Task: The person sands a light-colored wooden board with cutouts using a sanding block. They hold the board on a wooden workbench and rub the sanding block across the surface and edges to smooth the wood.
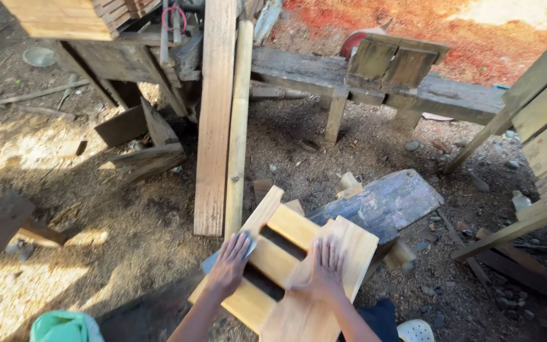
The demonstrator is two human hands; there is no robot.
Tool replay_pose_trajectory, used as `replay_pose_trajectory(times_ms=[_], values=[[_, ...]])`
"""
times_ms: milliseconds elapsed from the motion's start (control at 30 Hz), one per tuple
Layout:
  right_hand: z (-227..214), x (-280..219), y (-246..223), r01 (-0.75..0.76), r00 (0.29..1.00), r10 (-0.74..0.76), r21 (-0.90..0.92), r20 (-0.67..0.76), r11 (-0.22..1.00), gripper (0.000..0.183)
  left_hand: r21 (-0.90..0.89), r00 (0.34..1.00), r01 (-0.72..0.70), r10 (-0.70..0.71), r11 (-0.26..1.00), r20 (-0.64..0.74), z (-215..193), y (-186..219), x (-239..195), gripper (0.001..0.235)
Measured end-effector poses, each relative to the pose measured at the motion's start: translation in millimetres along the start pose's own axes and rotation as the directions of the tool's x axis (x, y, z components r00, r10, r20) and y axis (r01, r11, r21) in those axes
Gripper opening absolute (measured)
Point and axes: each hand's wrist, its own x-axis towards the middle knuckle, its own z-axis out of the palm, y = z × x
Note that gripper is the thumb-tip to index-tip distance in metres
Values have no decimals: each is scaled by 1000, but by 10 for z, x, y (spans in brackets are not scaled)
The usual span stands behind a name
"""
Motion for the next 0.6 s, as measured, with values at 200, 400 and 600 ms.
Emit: replay_pose_trajectory(times_ms=[200,400,600], values=[[261,71,125,98,988,-100,-17,-118,995,163,55,962,217,-223,975,160,-491,150,-1500,62],[79,-30,-17,43,996,-44,-13,-74,999,166,35,966,250,-252,968,57,-520,216,-1096,63],[56,-31,-8,5,996,-7,-20,-94,1000,166,62,984,175,-176,983,15,263,59,273,63]])
